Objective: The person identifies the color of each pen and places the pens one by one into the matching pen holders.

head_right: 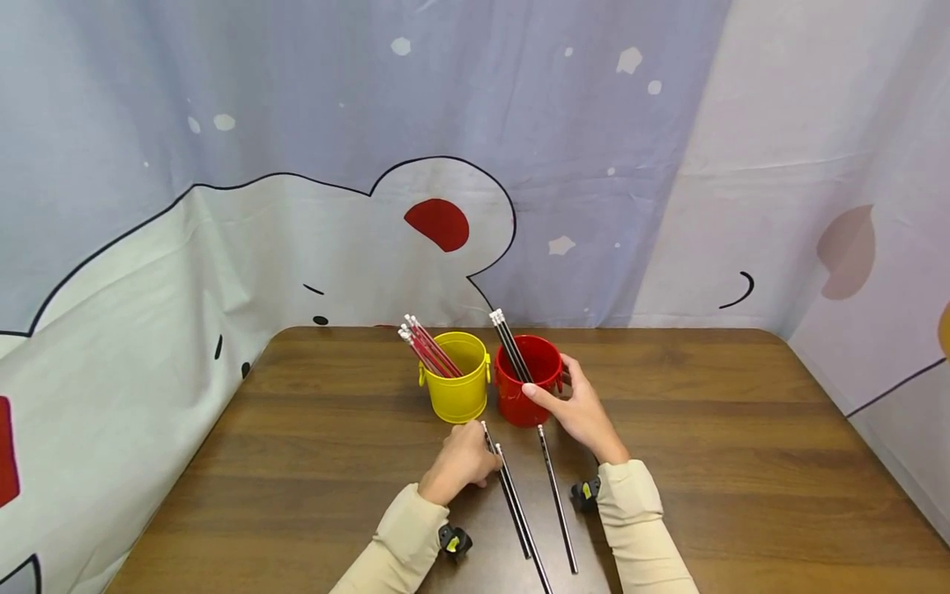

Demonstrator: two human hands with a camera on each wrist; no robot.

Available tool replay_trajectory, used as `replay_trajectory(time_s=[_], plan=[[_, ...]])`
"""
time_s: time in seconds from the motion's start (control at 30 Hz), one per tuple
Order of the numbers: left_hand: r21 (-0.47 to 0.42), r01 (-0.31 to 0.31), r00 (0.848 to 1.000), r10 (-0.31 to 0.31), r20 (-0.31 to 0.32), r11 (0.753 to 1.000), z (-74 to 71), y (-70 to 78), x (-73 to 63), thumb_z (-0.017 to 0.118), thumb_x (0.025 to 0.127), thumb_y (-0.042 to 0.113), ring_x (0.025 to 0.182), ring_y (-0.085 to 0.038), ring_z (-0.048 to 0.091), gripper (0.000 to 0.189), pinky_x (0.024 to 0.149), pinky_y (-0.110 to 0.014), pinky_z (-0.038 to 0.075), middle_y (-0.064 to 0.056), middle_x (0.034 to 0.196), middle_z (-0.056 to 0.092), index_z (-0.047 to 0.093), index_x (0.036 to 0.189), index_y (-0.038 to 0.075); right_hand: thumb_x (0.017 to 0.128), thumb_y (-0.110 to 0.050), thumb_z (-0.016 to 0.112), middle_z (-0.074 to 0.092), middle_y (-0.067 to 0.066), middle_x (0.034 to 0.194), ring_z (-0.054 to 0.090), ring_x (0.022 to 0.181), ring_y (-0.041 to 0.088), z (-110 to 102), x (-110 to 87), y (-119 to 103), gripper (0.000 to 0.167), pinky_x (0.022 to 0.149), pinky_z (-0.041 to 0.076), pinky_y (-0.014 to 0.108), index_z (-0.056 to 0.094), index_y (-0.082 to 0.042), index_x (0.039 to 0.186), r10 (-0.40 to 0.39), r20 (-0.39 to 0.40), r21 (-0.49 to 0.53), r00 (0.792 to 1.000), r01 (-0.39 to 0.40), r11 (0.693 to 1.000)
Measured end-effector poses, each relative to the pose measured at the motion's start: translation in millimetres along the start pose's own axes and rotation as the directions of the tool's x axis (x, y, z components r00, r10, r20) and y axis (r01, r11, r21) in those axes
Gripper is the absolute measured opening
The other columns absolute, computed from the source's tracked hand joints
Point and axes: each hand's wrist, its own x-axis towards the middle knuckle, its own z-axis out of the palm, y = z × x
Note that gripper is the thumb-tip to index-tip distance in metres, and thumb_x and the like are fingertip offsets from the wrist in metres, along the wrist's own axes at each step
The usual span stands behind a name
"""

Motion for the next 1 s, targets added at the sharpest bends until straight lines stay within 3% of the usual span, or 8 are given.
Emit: replay_trajectory(time_s=[0.23, 0.5, 0.8, 1.0], plan=[[-0.001, 0.005, 1.000, -0.005, 0.008, 1.000, 0.5, -2.9, 3.0, 0.069, 0.072, 0.003, 0.034, -0.017, 0.052, 0.024, 0.035, -0.023, 0.034, -0.001, 0.036, 0.048, 0.055, 0.052, 0.005, 0.082, -0.033, 0.068, 0.044, 0.008, 0.132, 0.042, 0.118, 0.028, 0.2, 0.0, -1.4, 0.067, 0.092, 0.043, 0.048, 0.034, -0.014, 0.136, -0.004, -0.002, -0.001, 1.000, 0.004, 1.000], [-0.001, -0.032, 0.999, 0.032, -0.044, 0.999, 1.7, -6.6, 2.5, 0.066, 0.063, -0.003, 0.029, -0.012, 0.046, 0.023, 0.035, -0.023, 0.035, 0.000, 0.034, 0.047, 0.053, 0.048, 0.008, 0.082, -0.033, 0.068, 0.044, 0.009, 0.133, 0.041, 0.120, 0.030, 0.4, 0.0, 0.0, 0.068, 0.094, 0.039, 0.049, 0.034, -0.014, 0.137, 0.009, -0.003, -0.009, 1.000, -0.009, 1.000], [0.057, -0.048, 0.993, 0.053, -0.103, 0.997, 4.7, -2.2, -1.8, 0.067, 0.064, -0.001, 0.024, -0.007, 0.041, 0.016, 0.028, -0.021, 0.034, 0.002, 0.035, 0.043, 0.055, 0.057, 0.007, 0.082, -0.032, 0.068, 0.043, 0.010, 0.134, 0.041, 0.121, 0.031, 0.6, -0.2, 0.4, 0.067, 0.096, 0.038, 0.051, 0.034, -0.014, 0.137, 0.009, 0.003, 0.001, 1.000, -0.009, 1.000], [0.110, -0.031, 0.995, 0.041, -0.094, 0.993, 7.5, -1.3, -1.3, 0.068, 0.065, 0.003, 0.032, -0.015, 0.045, 0.018, 0.033, -0.025, 0.036, 0.001, 0.038, 0.044, 0.052, 0.057, 0.008, 0.082, -0.031, 0.068, 0.043, 0.010, 0.134, 0.040, 0.122, 0.032, -0.4, -0.4, 0.1, 0.067, 0.096, 0.038, 0.051, 0.034, -0.014, 0.137, 0.011, 0.003, 0.009, 1.000, -0.011, 1.000]])
